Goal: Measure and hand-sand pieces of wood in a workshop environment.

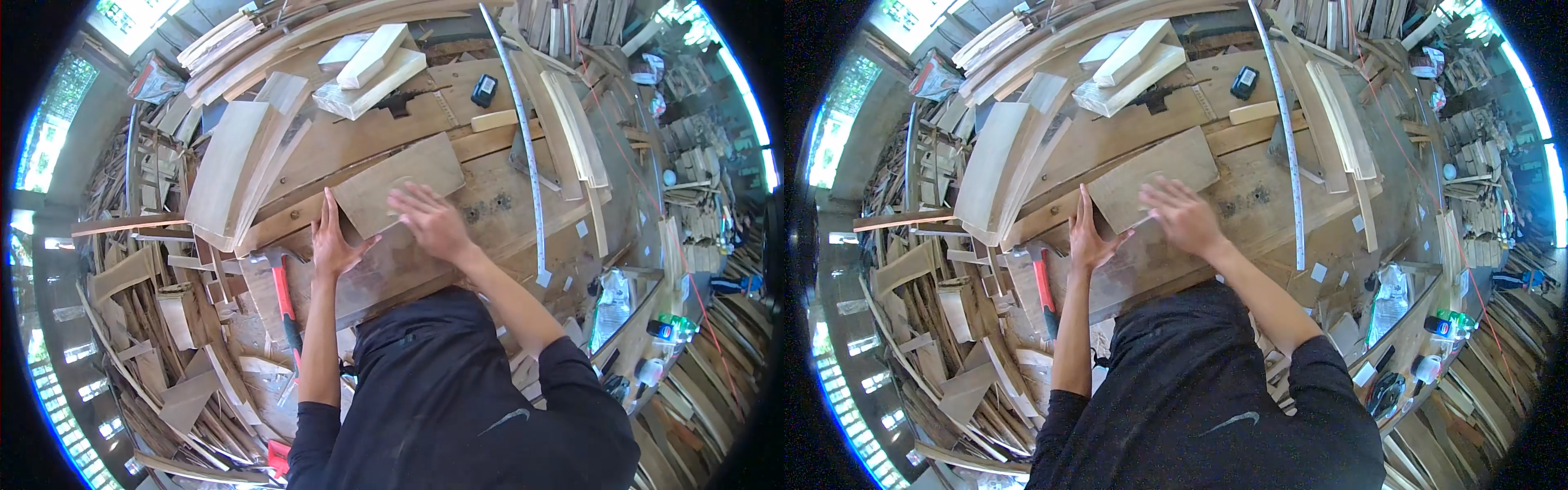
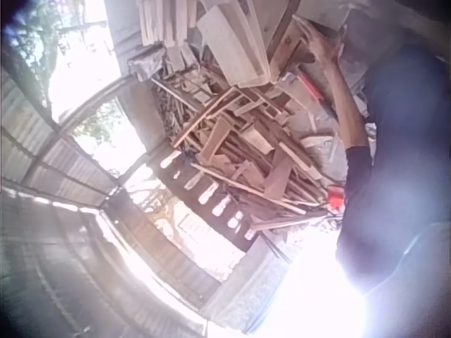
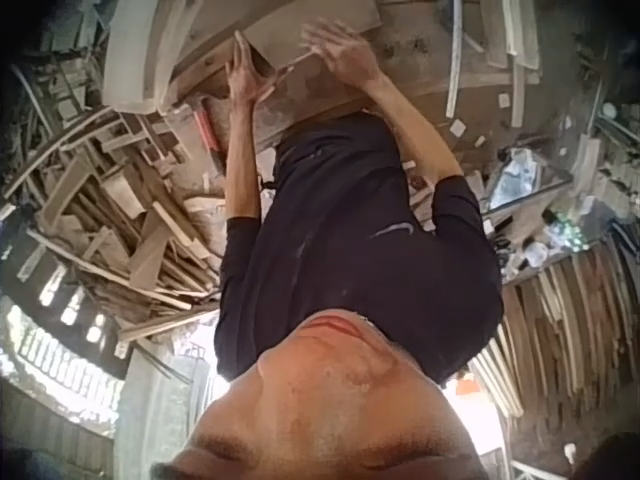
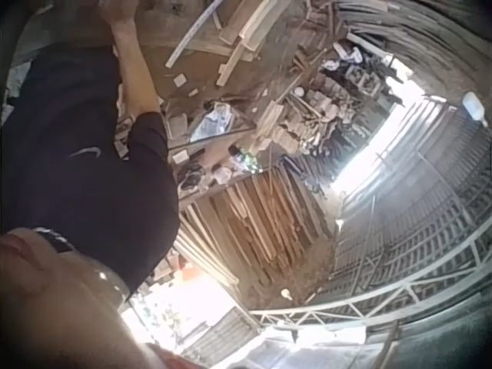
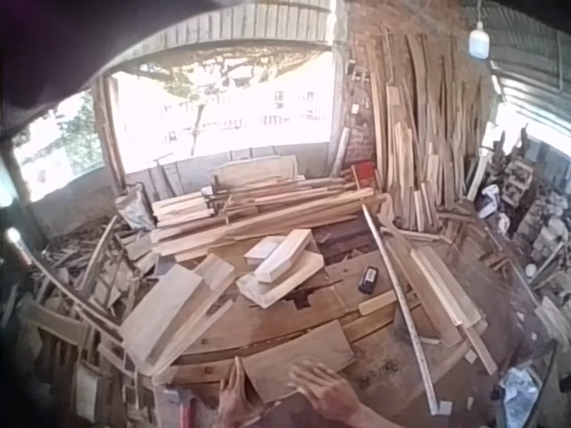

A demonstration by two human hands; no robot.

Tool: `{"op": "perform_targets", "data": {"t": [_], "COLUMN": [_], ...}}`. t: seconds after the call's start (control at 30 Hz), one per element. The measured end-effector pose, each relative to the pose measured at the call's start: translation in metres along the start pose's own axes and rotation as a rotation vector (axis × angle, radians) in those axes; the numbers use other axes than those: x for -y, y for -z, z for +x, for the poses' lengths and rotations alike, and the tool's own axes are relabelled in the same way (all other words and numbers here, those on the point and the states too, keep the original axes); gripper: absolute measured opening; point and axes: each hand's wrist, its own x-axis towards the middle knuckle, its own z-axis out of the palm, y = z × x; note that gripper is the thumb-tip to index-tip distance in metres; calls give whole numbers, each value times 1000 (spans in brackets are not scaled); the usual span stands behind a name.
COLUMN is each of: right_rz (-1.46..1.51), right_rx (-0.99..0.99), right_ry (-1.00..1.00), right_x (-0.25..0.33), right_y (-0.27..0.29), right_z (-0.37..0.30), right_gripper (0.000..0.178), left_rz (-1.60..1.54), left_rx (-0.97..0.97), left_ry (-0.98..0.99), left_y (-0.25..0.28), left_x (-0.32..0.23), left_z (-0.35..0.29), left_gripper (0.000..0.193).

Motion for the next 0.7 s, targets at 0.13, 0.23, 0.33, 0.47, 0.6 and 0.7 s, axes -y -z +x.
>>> {"op": "perform_targets", "data": {"t": [0.13,0.23,0.33,0.47,0.6,0.7], "right_rz": [-44,-118,92,124,-196,-285], "right_rx": [-262,-287,-132,-35,132,-123], "right_ry": [-272,-314,-50,108,-98,-313], "right_x": [-37,-11,33,49,1,-13], "right_y": [20,-2,-30,-36,-13,-25], "right_z": [2,10,3,9,64,94], "right_gripper": [40,38,42,42,37,36], "left_rz": [-13,-3,6,26,26,-19], "left_rx": [16,27,28,-4,-54,2], "left_ry": [39,33,18,-39,-27,16], "left_y": [3,2,0,1,3,4], "left_x": [-5,-7,-6,12,0,-14], "left_z": [-1,-1,0,-3,-1,5], "left_gripper": [150,150,149,149,150,151]}}
